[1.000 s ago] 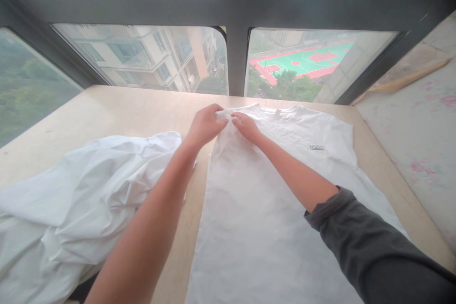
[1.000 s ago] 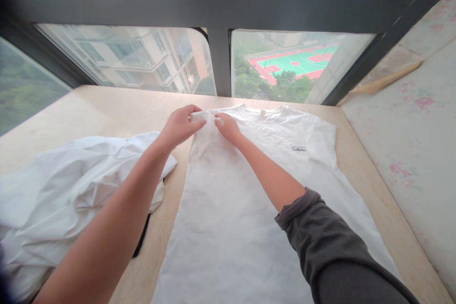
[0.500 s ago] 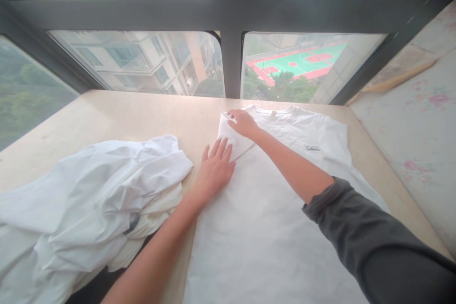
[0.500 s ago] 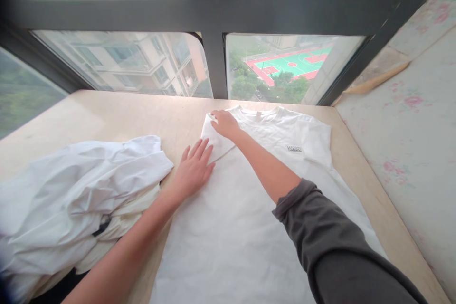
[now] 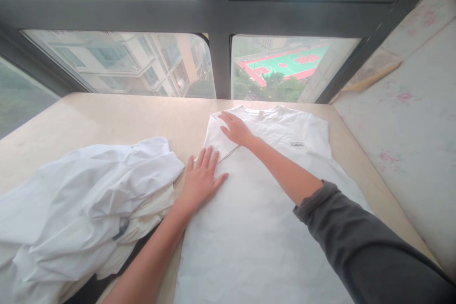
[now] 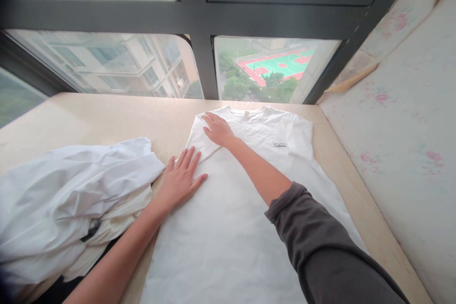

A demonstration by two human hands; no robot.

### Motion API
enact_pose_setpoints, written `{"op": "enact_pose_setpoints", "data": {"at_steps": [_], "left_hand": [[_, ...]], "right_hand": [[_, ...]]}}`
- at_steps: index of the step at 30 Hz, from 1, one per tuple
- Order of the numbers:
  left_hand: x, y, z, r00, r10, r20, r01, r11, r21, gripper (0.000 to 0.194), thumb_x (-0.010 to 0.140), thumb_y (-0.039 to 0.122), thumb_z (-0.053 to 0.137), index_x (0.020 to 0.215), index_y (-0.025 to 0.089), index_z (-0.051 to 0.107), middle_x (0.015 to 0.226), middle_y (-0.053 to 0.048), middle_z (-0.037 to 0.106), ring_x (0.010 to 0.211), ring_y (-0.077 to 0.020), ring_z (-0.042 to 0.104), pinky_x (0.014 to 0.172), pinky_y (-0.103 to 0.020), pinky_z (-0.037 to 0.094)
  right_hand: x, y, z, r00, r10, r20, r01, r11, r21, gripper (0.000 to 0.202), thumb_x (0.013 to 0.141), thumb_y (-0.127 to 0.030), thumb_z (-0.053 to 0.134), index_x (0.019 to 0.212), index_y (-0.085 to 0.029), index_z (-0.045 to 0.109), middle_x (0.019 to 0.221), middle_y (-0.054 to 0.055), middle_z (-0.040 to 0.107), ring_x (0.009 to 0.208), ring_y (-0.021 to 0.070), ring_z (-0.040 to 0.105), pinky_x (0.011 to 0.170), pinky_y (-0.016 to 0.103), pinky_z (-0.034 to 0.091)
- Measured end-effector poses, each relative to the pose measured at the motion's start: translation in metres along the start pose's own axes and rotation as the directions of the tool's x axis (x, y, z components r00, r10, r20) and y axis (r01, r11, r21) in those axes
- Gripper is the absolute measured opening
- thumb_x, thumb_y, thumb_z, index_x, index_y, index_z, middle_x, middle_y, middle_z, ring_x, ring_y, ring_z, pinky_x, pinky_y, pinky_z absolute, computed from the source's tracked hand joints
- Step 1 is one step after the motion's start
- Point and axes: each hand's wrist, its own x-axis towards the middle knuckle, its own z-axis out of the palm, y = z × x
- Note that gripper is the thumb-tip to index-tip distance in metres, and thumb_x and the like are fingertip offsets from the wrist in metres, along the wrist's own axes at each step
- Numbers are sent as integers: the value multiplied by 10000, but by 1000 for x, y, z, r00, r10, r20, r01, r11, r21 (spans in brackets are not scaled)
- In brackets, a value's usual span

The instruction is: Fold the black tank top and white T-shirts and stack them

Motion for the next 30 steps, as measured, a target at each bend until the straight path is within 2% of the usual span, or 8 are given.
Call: {"op": "enact_pose_setpoints", "data": {"at_steps": [8,13,15,17,19,21,25,30], "left_hand": [[10,-24,-2,1000,3,30,-4,1000,30,691,974,562,335,1552,184,333,1651,-120,213,1519,-326,224,1201,-610,155],[13,-7,-18,999,-40,2,40,996,83,604,958,464,424,1484,169,454,1612,-168,314,1499,-383,251,1182,-660,145],[13,13,-30,1000,-25,-15,26,996,89,539,934,360,479,1432,158,515,1586,-184,360,1492,-384,269,1188,-646,160],[13,41,-42,999,37,-3,-37,998,60,500,914,299,506,1394,165,549,1566,-177,399,1486,-366,293,1196,-620,190],[14,70,-50,993,110,33,-110,994,-2,482,916,303,512,1379,175,557,1553,-161,425,1479,-354,314,1195,-607,227],[17,98,-53,982,175,71,-170,983,-74,474,924,314,513,1379,184,549,1552,-150,431,1474,-344,327,1191,-603,250],[28,143,-48,956,276,99,-255,949,-183,451,932,308,506,1369,200,533,1549,-139,433,1469,-333,339,1191,-600,262],[55,195,-40,926,376,48,-350,897,-270,410,928,343,536,1310,191,538,1507,-154,464,1433,-347,377,1168,-609,288]], "right_hand": [[-179,71,-97,981,156,-117,-183,945,-269,477,850,-198,569,1325,-157,589,1440,140,532,1347,306,459,1131,485,384],[-225,92,-121,935,299,-190,-341,905,-253,457,829,-121,496,1263,-142,636,1345,151,614,1226,311,567,1043,474,450],[-226,100,-126,847,440,-299,-478,877,-61,387,820,-122,484,1149,-153,687,1203,137,690,1119,289,626,994,437,479],[-229,111,-132,645,655,-393,-576,755,314,265,789,-172,545,1000,-171,706,1025,100,735,1024,267,656,941,393,511],[-236,122,-138,409,836,-366,-520,543,659,164,739,-209,590,882,-188,667,892,58,732,946,240,672,863,349,551],[-248,132,-143,281,916,-286,-420,386,821,103,714,-203,574,815,-204,594,831,35,717,880,213,692,786,325,584],[-274,141,-151,235,958,-162,-324,235,917,130,707,-157,564,787,-228,489,801,32,712,816,185,724,757,330,621],[-275,150,-165,269,963,-21,-323,111,940,144,775,-231,613,908,-209,562,884,61,723,817,195,727,705,333,634]]}}
